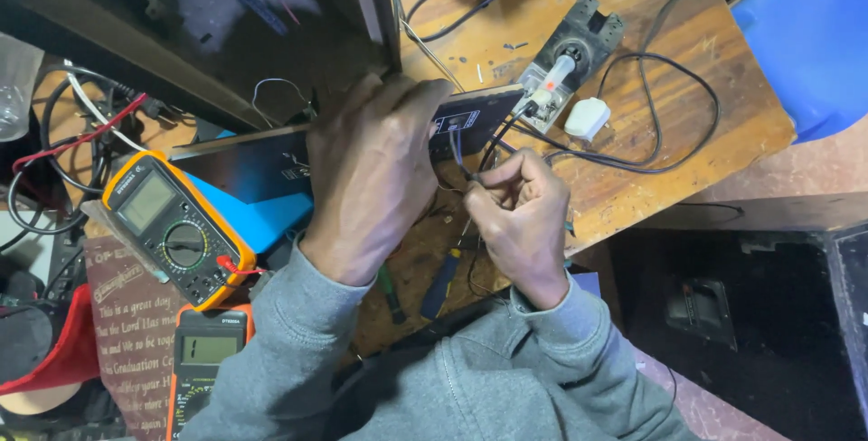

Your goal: Preparing wires by stripping insulation and twisting them, then manipulating a circuit board for repair.

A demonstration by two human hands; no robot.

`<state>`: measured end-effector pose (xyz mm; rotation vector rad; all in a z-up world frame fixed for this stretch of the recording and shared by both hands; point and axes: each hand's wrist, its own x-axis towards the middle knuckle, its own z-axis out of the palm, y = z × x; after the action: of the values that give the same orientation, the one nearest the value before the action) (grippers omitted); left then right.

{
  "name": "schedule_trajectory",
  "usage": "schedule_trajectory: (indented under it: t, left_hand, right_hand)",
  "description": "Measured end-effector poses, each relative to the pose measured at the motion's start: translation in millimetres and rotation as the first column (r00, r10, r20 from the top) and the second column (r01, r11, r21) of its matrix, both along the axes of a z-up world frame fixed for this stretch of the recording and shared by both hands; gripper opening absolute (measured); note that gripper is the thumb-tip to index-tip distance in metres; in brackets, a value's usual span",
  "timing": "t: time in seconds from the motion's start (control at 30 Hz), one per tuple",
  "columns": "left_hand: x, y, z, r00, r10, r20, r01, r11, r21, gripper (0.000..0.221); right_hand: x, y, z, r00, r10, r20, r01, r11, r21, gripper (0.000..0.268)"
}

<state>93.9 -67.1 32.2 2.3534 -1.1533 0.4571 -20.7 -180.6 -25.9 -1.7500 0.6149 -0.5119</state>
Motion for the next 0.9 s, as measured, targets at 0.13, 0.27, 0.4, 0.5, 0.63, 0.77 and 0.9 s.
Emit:
schedule_trajectory:
  t: [0.13,0.27,0.4,0.5,0.63,0.77,0.9]
  left_hand:
    - [-2.3,1.3,-3.0,1.000,-0.003,0.020,0.003,1.000,0.002,0.037]
    - [-3.5,2.1,-3.2,0.998,-0.010,0.059,0.013,0.999,-0.043,0.034]
    - [-3.7,2.6,-5.0,0.999,-0.010,0.043,0.012,0.999,-0.049,0.039]
    - [-3.6,4.0,-6.4,0.999,-0.012,0.041,0.013,0.999,-0.037,0.025]
    - [-2.6,4.9,-11.1,1.000,-0.010,0.016,0.010,1.000,-0.024,0.037]
    - [-3.3,5.8,-10.1,1.000,-0.012,0.027,0.013,1.000,-0.015,0.036]
    - [-4.2,3.5,-13.1,0.999,0.003,0.049,-0.002,1.000,-0.028,0.038]
  right_hand:
    - [2.6,-5.1,-3.8,0.999,0.001,0.050,-0.001,1.000,-0.012,0.016]
    - [1.7,-6.5,-4.3,0.998,0.000,0.059,0.001,1.000,-0.014,0.017]
    - [1.6,-6.3,-2.9,0.997,0.022,0.070,-0.019,0.999,-0.042,0.020]
    - [2.0,-4.9,2.1,0.997,0.067,0.042,-0.064,0.995,-0.071,0.020]
    - [2.1,-3.9,3.8,0.999,0.045,0.030,-0.042,0.994,-0.102,0.019]
    - [4.7,-5.5,4.1,0.995,-0.022,0.101,0.031,0.996,-0.089,0.019]
    - [6.0,-5.5,5.9,0.992,-0.093,0.079,0.103,0.985,-0.136,0.018]
